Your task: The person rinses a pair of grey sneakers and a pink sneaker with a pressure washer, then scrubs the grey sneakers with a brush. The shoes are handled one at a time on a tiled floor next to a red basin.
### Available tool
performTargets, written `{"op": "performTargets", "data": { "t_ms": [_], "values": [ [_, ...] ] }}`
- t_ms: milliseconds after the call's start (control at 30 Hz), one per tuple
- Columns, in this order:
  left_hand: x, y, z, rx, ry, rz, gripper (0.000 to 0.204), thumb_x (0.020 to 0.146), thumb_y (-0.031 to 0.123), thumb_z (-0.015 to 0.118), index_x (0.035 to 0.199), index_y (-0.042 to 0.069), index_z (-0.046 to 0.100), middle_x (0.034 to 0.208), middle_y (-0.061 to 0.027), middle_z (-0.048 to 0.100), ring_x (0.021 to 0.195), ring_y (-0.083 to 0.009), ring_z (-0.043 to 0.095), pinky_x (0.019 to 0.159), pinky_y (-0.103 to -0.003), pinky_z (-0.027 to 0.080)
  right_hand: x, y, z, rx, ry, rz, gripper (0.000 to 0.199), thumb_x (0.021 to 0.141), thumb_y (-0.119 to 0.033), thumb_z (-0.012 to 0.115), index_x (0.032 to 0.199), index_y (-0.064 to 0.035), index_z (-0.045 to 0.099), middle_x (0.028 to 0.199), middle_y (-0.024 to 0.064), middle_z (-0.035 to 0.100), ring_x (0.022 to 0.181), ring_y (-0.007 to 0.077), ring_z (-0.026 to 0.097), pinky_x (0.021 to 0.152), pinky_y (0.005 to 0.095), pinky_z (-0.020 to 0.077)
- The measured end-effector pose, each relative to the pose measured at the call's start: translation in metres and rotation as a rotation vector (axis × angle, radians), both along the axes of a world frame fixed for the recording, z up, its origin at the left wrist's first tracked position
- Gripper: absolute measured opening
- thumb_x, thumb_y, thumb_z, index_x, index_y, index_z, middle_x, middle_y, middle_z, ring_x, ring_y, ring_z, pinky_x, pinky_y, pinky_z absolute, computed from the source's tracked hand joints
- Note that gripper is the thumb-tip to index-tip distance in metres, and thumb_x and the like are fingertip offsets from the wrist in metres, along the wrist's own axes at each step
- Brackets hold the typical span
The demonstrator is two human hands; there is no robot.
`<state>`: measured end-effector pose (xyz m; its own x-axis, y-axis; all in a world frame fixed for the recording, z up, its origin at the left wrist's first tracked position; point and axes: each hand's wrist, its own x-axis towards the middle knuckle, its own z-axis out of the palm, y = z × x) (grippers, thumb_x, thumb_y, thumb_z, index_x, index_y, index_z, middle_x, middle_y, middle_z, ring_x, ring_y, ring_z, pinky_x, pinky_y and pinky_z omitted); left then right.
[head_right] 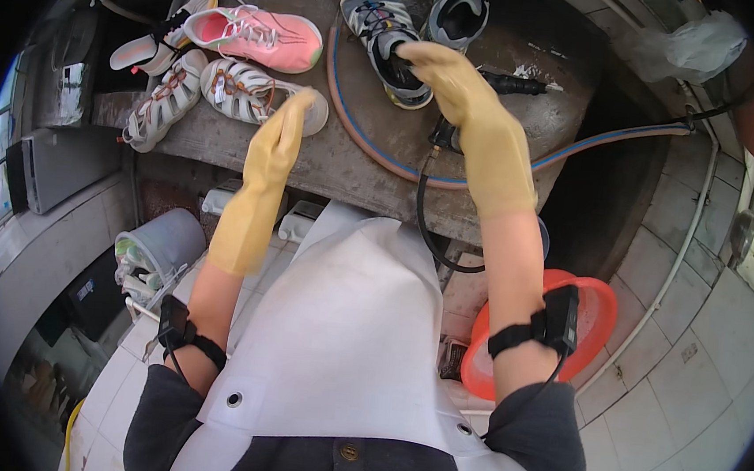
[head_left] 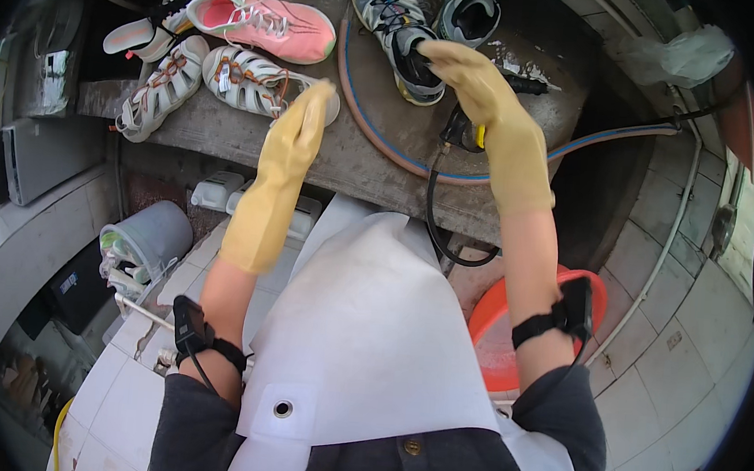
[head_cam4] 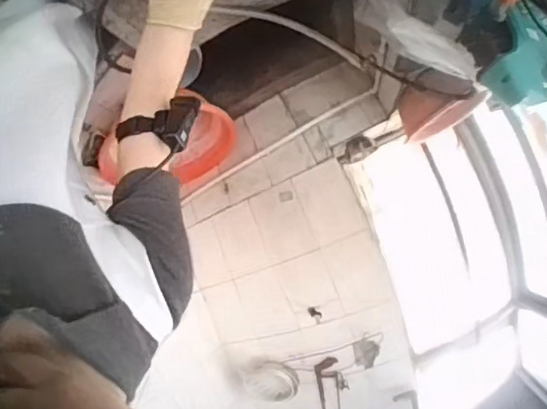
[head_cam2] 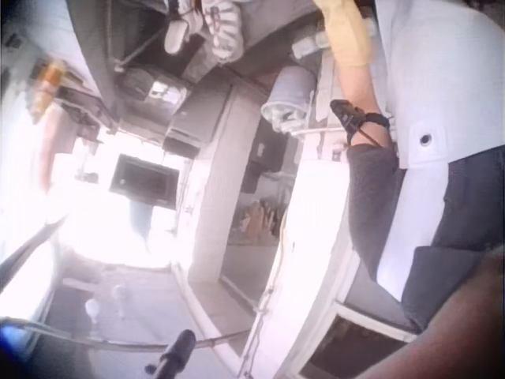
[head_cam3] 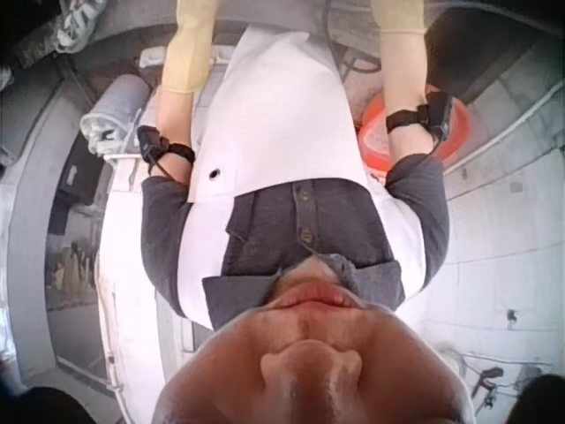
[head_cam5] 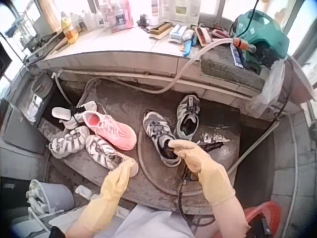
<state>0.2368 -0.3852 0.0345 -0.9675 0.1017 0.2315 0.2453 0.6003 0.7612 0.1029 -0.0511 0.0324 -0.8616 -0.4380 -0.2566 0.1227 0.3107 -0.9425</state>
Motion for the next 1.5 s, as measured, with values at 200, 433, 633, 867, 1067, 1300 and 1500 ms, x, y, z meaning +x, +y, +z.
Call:
{"op": "performTargets", "data": {
  "t_ms": [200,433,633,867,1067,1300,1500],
  "values": [
    [0.044,-0.005,0.063,0.138,-0.37,0.029,0.026,0.111,0.012,0.063,0.128,-0.003,0.074,0.132,-0.0217,0.076,0.127,-0.0343,0.072,0.11,-0.041,0.055,0.092,0.027,0.082,0.166,-0.149,-0.69,0.042,0.103,-0.017,0.068,0.144,-0.006,0.072,0.146,0.0113,0.073,0.136,0.0236,0.067,0.118,0.034,0.0471],
    [0.003,0.01,0.057,0.056,-0.24,-0.311,0.027,0.102,0.008,0.071,0.129,0.004,0.074,0.135,-0.0186,0.075,0.128,-0.0383,0.07,0.11,-0.045,0.055,0.07,-0.067,0.02,0.968,0.805,0.027,0.055,0.093,-0.032,0.077,0.139,-0.003,0.069,0.126,0.0145,0.077,0.133,0.0336,0.063,0.127,0.0556,0.0338],
    [-0.039,-0.036,0.053,-0.002,-0.046,-0.537,0.023,0.099,0.006,0.074,0.121,-0.001,0.071,0.131,-0.0225,0.074,0.125,-0.0414,0.07,0.106,-0.048,0.057,0.041,-0.109,0.007,1.142,0.402,-0.025,0.053,0.098,-0.041,0.073,0.134,-0.003,0.069,0.14,0.0132,0.073,0.142,0.0304,0.057,0.126,0.058,0.0313],
    [-0.045,-0.101,0.044,0.094,-0.109,-0.542,0.023,0.1,0.004,0.072,0.122,-0.002,0.074,0.128,-0.0229,0.076,0.124,-0.0426,0.07,0.108,-0.049,0.057,0.17,-0.116,0.015,1.023,0.679,-0.272,0.076,0.093,-0.019,0.078,0.16,0.0006,0.048,0.159,0.021,0.055,0.149,0.0396,0.05,0.127,0.0534,0.0368],
    [-0.042,-0.085,0.047,0.102,-0.133,-0.488,0.022,0.1,0.002,0.072,0.121,-0.002,0.075,0.128,-0.0237,0.076,0.124,-0.043,0.071,0.109,-0.049,0.057,0.252,-0.069,0.008,1.11,0.266,-0.644,0.081,0.097,-0.025,0.078,0.163,0.0053,0.043,0.164,0.0269,0.049,0.153,0.0452,0.046,0.128,0.0526,0.0376],
    [-0.054,0.041,0.06,-0.092,0.035,-0.508,0.061,0.092,0.024,0.085,0.142,-0.003,0.063,0.14,-0.0252,0.069,0.133,-0.0433,0.064,0.113,-0.048,0.053,0.165,-0.049,-0.027,1.075,0.276,-0.615,0.104,0.091,-0.049,0.083,0.165,0.0075,0.036,0.162,0.0282,0.05,0.15,0.0455,0.047,0.124,0.0542,0.0405],
    [-0.102,0.14,-0.006,-0.635,-0.102,-0.271,0.084,0.082,0.055,0.088,0.142,0.001,0.065,0.135,-0.0151,0.074,0.131,-0.0295,0.065,0.113,-0.054,0.047,0.086,-0.047,-0.015,1.32,-0.183,-0.435,0.124,0.08,-0.047,0.092,0.171,0.0032,0.023,0.154,0.0208,0.055,0.141,0.0347,0.055,0.111,0.0491,0.0516]
  ]
}}
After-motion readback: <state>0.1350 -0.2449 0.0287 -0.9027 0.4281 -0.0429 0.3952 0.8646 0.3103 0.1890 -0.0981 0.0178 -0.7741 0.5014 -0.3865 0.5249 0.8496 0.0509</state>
